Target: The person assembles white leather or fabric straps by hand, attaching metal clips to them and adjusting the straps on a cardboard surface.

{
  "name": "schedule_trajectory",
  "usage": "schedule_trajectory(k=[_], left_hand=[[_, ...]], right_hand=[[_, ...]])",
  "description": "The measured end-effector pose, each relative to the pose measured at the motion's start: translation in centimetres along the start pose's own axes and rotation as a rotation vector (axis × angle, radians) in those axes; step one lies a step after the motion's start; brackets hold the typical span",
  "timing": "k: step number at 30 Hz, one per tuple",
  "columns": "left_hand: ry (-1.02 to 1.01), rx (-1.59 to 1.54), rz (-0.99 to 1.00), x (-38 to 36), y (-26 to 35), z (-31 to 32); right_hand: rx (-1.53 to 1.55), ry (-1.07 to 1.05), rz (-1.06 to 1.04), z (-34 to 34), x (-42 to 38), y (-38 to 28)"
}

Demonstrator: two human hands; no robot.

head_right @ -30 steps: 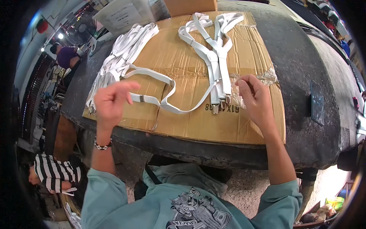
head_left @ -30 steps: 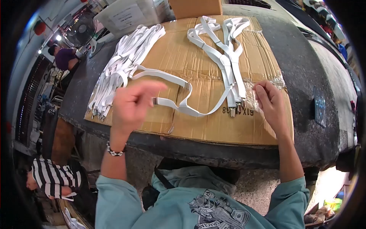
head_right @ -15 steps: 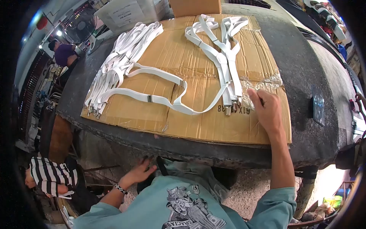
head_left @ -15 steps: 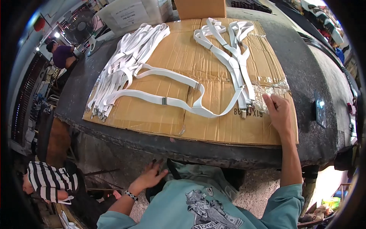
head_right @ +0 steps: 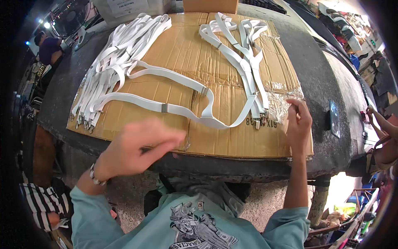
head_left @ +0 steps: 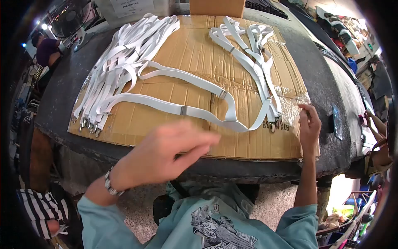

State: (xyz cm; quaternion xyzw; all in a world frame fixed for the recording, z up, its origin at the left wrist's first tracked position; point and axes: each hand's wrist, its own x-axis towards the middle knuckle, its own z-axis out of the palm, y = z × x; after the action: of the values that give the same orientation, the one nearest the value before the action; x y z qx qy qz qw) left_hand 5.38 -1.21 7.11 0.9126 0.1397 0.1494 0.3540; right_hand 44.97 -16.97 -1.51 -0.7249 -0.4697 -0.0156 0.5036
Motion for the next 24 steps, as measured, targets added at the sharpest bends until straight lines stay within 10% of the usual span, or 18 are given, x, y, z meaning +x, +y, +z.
schedule_trajectory(k=[3,10,18,21,24], left_hand=[[0.145,0.241,0.375,5.0,-3.4,1.1],[-0.028,0.341,0.517,9.9,-8.7,3.7],[0.174,0.073,0.559,9.0,-7.8,2.7],[-0.114,-0.241,0.448,4.1,-6.3,-0.3],[-0.820,-0.397,0.197,-0.6,-7.0,-1.7]], right_hand=[[0.134,0.127,0.103,1.4,-3.7,-3.1],[0.344,0.429,0.345,-1.2,-12.0,-7.3],[0.298,0.086,0.714,-3.7,-20.1,-10.8],[0.071,-0.529,0.857,-4.6,-21.6,-9.8],[-0.309,-0.622,0.758,-2.1,-23.9,-6.3]])
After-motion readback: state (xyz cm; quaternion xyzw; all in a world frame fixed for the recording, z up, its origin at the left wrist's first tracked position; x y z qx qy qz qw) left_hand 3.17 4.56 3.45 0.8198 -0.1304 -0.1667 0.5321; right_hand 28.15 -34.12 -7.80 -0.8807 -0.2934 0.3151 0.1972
